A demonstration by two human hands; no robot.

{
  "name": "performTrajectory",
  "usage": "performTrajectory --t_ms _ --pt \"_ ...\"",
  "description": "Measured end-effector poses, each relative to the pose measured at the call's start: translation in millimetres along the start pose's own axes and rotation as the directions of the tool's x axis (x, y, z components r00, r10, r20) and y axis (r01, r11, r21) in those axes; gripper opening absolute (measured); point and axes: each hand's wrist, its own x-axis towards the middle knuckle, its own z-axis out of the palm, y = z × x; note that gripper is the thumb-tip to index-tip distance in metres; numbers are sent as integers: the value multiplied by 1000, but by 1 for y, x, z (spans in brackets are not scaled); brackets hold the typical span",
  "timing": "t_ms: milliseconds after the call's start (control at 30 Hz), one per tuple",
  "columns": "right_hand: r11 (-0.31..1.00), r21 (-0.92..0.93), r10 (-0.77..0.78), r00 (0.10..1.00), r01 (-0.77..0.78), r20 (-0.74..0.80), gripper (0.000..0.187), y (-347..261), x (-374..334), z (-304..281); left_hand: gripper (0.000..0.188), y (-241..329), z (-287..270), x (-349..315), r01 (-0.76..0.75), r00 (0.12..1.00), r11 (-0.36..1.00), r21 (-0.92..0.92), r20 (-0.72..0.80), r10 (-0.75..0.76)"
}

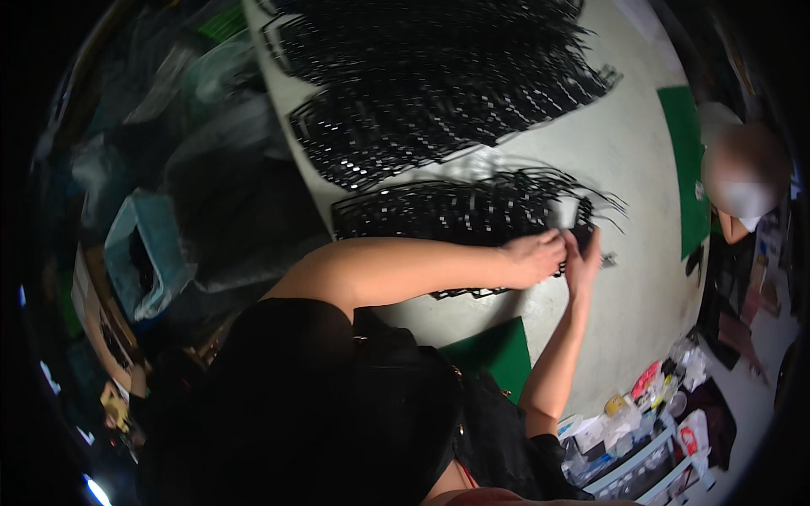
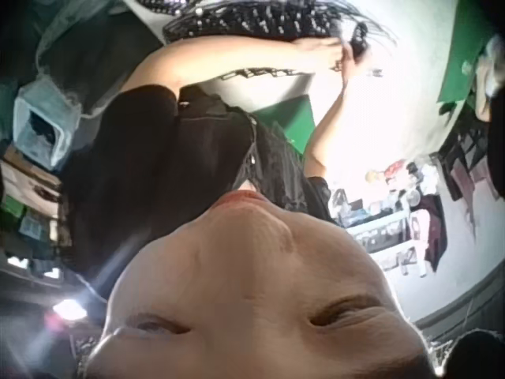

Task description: The person assembles eyeglasses by inserting small metal components into the frame arms and then using a vertical press to secure them. The person repeats this process for multiple frames, handling each one individually and stacking the finished units.

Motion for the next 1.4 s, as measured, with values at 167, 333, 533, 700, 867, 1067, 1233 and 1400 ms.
performTrajectory --t_ms 167,333,533,700,867,1067,1233,1400 --pt "994 -84 61 997 -64 -38 28 -12 -10 -31 22 -8 -80 -64 23 951 878 -478 -261 -167" --pt "989 -76 119 987 -127 -107 26 -21 -43 -40 27 -66 -123 -207 402 702 773 -490 -377 -604" --pt "989 -82 110 985 -121 -132 29 -40 -85 -33 39 -90 -120 -312 582 799 785 -214 -31 -601" --pt "955 -110 258 956 -274 -143 30 -2 -152 -10 44 -93 -110 -309 508 861 855 -106 87 -501" --pt "884 -395 228 968 -252 -108 46 19 -210 9 43 -101 -110 -288 446 894 889 -103 17 -447" --pt "842 -481 220 969 -246 -110 45 35 -226 25 36 -119 -118 -257 438 888 898 -53 182 -422" --pt "841 -470 231 964 -266 -133 44 28 -224 26 58 -141 -123 -217 599 788 794 -109 258 -559" --pt "852 -438 252 958 -286 -135 45 27 -224 25 47 -142 -135 -183 559 691 827 62 517 -506"
